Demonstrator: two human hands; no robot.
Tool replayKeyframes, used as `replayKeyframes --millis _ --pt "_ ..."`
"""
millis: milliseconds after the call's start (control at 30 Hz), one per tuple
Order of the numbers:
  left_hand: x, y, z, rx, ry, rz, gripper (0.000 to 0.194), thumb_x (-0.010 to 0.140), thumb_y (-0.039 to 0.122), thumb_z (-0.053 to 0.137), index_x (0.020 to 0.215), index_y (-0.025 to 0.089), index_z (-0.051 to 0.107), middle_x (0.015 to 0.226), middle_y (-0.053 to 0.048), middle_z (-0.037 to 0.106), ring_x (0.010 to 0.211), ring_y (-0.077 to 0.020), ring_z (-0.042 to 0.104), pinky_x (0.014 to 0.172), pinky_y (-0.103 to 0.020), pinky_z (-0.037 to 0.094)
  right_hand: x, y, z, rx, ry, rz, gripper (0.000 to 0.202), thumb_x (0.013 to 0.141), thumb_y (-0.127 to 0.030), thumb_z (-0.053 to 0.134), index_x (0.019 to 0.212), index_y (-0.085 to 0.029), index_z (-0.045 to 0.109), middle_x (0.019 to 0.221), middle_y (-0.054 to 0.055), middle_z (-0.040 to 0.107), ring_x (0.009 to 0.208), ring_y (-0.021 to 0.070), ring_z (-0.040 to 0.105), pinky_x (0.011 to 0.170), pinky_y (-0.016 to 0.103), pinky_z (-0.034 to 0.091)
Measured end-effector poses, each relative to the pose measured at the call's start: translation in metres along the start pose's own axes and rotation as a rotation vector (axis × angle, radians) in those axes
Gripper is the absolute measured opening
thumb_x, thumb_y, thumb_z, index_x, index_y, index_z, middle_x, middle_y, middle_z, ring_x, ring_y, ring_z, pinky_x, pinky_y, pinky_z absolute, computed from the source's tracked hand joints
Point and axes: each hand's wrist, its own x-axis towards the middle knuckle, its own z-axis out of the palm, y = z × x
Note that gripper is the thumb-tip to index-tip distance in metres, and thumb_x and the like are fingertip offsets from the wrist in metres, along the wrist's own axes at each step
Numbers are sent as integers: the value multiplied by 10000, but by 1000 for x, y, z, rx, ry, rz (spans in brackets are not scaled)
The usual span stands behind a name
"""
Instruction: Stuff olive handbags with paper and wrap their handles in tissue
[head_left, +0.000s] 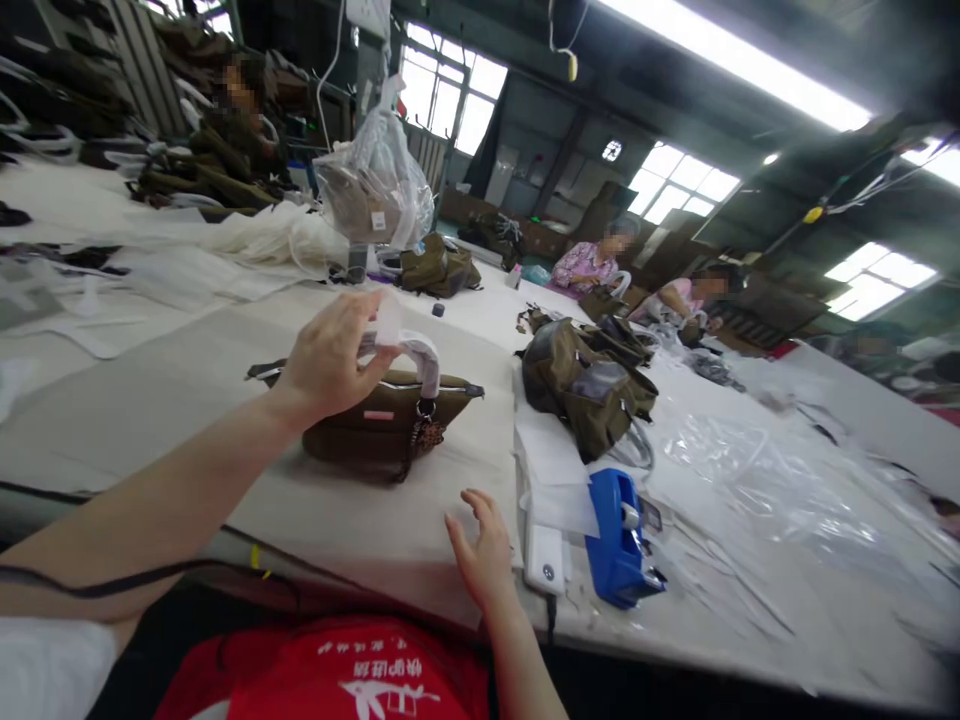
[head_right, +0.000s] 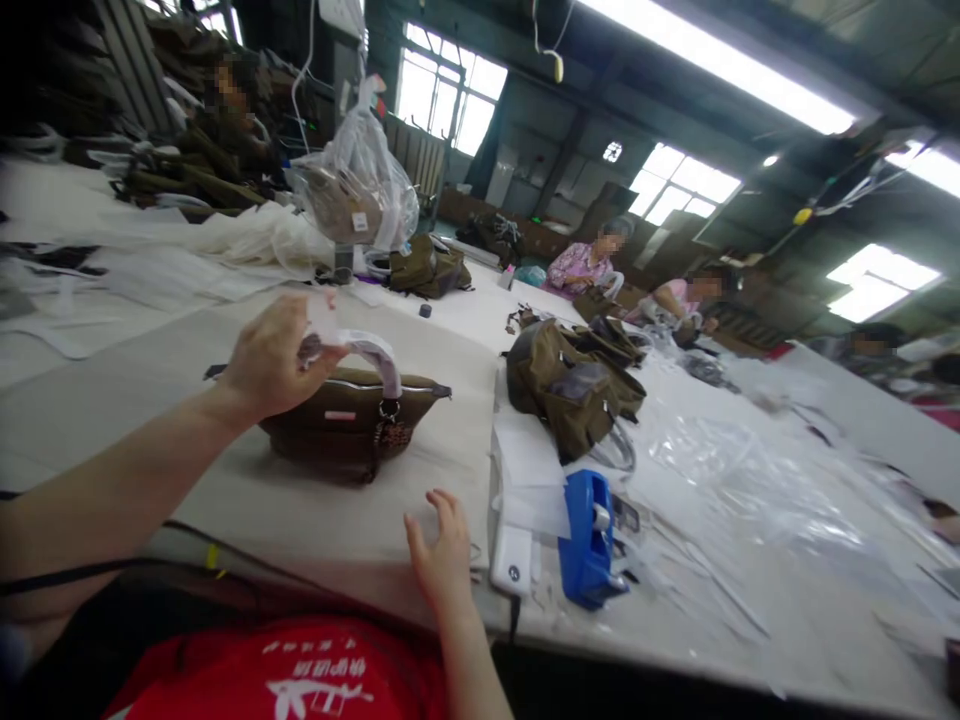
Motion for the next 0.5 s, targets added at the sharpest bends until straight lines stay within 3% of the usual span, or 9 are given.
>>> replayKeyframes --millis 133,300,400,500 --pt "-3 7 -8 -37 -50 32 564 883 485 553 1341 168 465 1199 -78 609 1081 -271 565 1020 -417 447 4 18 6 3 48 72 335 935 -379 487 1154 -169 628 1173 121 637 1126 234 588 995 393 465" --pt "-21 11 -18 67 -88 4 555 864 394 585 1344 155 441 1217 -125 588 1119 -275 570 1009 -414 463 22 69 11 -45 206 250 618 942 -510 311 1301 -56 527 1361 233 513 1308 313 436 1109 512 311" --pt "-46 4 -28 95 -77 -79 602 823 405 633 1343 175 436 1256 -125 571 1150 -280 561 1016 -418 463 38 105 11 -50 171 318 677 908 -546 303 1267 -36 565 1342 254 530 1310 349 433 1112 544 290" --pt "-76 -10 -34 143 -82 -193 627 800 432 651 1335 181 444 1273 -132 564 1170 -295 555 1016 -436 464 60 136 4 -48 102 334 616 865 -569 363 1148 -112 663 1242 199 623 1279 344 476 1112 519 304"
